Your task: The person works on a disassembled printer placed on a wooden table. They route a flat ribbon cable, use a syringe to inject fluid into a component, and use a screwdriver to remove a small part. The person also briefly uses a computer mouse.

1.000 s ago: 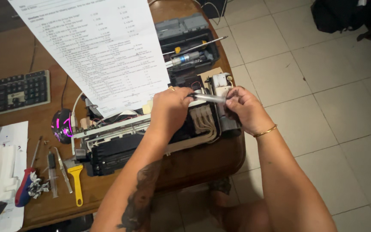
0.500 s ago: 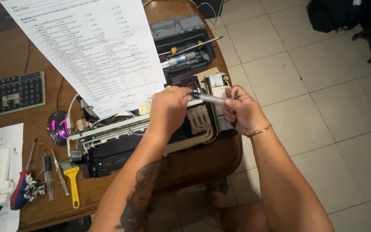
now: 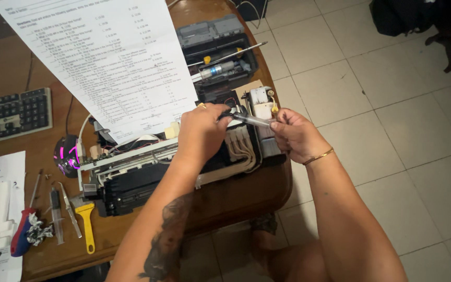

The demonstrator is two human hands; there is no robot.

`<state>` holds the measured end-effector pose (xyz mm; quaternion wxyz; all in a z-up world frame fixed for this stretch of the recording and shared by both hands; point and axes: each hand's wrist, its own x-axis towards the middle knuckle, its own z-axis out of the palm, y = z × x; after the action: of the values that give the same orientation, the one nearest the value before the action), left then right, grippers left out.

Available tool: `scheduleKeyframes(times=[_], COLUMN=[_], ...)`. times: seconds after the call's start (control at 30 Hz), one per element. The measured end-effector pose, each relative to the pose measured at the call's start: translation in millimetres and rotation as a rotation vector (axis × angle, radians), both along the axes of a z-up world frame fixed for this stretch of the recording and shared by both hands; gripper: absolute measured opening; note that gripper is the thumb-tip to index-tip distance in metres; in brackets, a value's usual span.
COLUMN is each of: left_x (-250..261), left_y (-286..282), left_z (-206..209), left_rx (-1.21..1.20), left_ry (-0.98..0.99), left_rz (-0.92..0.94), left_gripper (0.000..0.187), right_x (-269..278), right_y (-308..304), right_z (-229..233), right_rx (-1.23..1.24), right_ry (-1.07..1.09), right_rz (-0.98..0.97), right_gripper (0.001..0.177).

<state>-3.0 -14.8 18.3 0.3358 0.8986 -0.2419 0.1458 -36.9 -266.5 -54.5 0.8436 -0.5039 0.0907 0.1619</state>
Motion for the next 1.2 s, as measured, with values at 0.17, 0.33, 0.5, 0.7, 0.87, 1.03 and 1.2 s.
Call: scheduleKeyframes(times=[0.17, 0.33, 0.5, 0.7, 0.87, 1.03, 1.2], left_x=[-5.1, -21.6, -23.6, 0.4, -0.3, -2.2, -6.8], left_y=[-0.1, -24.0, -54.2, -67.6, -71.4, -71.6, -68.8], left_z=[12.9, 20.3, 3.1, -9.0, -14.5, -14.4, -13.5], left_rx=[0.0, -0.058, -0.013, 0.193, 0.189, 0.234, 0.273], left_ry=[-0.099, -0.24, -0.284, -0.113, -0.126, -0.136, -0.119], left_rz=[-0.092, -0.204, -0.266, -0.323, -0.338, -0.34, -0.297], left_gripper=[0.041, 0.042, 0.025, 0.004, 0.009, 0.012, 0.007], right_x=[2.8, 4.4, 4.7, 3.8, 0.6, -4.9, -1.8], right_y=[-4.5, -7.0, -7.7, -3.8, -2.6, -1.4, 5.0], right_z=[-6.9, -15.1, -15.9, -2.7, 5.2, 27.4, 42.4], right_rx=[-0.024, -0.093, -0.096, -0.068, -0.173, -0.741, -0.735], right_ry=[0.034, -0.03, -0.025, 0.005, -0.069, -0.233, -0.352], right_rz=[0.026, 0.023, 0.042, 0.01, 0.02, 0.016, 0.153], right_gripper=[0.028, 0.026, 0.022, 0.009, 0.011, 0.016, 0.033])
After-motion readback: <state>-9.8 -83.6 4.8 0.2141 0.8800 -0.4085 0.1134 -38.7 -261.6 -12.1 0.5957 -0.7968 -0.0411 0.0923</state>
